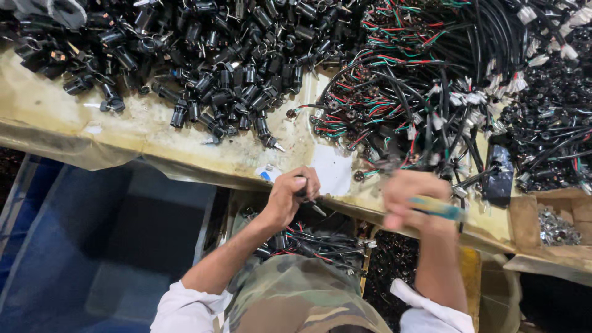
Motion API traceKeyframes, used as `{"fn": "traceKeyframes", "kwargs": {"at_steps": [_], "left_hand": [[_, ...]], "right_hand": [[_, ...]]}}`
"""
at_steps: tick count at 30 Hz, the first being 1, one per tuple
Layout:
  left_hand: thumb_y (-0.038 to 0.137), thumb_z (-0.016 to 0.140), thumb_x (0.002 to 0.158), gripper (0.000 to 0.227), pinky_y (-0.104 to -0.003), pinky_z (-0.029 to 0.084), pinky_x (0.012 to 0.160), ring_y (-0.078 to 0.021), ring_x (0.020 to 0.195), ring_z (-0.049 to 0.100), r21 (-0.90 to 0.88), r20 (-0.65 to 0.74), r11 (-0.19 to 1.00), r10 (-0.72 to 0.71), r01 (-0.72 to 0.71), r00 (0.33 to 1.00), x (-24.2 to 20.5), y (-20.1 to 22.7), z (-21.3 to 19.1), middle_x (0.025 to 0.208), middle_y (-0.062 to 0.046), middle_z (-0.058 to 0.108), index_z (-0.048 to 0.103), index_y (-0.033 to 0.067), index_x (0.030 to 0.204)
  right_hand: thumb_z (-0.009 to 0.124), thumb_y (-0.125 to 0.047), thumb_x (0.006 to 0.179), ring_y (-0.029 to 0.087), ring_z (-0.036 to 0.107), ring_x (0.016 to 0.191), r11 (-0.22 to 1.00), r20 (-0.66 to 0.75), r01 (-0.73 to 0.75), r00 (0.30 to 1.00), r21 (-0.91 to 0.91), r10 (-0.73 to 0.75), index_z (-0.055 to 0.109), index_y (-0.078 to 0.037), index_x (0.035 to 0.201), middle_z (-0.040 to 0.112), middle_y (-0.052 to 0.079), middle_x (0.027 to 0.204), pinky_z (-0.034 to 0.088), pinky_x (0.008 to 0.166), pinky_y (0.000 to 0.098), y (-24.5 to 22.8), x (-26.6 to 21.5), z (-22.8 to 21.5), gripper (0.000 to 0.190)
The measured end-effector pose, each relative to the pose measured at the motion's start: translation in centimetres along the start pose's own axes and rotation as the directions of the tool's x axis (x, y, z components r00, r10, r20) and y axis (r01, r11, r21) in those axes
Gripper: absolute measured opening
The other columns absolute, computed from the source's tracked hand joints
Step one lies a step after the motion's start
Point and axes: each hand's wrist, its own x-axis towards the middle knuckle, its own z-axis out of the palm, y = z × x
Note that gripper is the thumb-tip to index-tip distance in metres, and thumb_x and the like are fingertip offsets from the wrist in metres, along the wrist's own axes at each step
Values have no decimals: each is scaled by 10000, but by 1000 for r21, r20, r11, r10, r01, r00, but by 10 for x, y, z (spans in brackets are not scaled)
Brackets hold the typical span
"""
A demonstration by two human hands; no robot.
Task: The person repeatedly picks up black cylindrical components with attached wires from a table, uses blue-handled pliers to cut the wires near the component, and places the trimmed components back on the table. The process is continuous and repetitive throughout the clip.
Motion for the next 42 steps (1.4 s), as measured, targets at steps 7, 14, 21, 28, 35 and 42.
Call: {"fn": "traceKeyframes", "kwargs": {"at_steps": [7,14,21,28,35,42], "left_hand": [[218,721,879,381,-257,465,833,-80,883,543,482,94,874,-119,60,988,-10,22,16,929,11,585,634,63,1216],[218,839,754,252,-334,502,630,-224,652,656,725,478,611,-117,-317,870,-18,32,34,756,-91,677,723,77,927],[171,835,699,253,-369,504,559,-306,566,588,850,276,451,54,-270,960,-25,31,31,676,-135,590,616,60,763],[204,873,674,261,-387,476,522,-280,587,639,834,416,333,146,-441,898,-73,-8,57,681,-72,618,657,114,790],[207,857,722,268,-398,465,527,-293,600,623,826,396,381,134,-416,909,-58,-4,73,696,-88,601,632,80,794],[143,731,841,128,-414,449,589,-283,642,622,435,754,882,-247,-181,609,-44,92,41,727,-79,632,751,59,936]], "right_hand": [[813,-84,834,129,667,754,978,-129,-55,991,-200,30,673,-68,881,686,41,887,552,663,264,-20,19,51,149],[779,-76,779,213,687,840,924,381,-109,888,-367,256,670,-32,902,677,71,895,538,732,330,-23,41,62,171],[838,-217,876,173,646,768,855,-156,-223,973,-468,169,616,-81,911,662,32,873,512,695,320,-11,29,107,263],[743,-671,846,106,377,537,589,-74,-79,970,804,231,420,-129,823,452,-23,674,332,496,262,-22,-26,109,631],[681,-606,939,107,346,455,716,-160,-98,945,691,284,433,-127,789,385,-46,577,319,429,277,-6,-54,119,560],[698,-321,1020,131,455,480,854,-697,-504,567,128,438,502,-94,879,513,10,639,369,435,294,48,-31,25,332]]}}
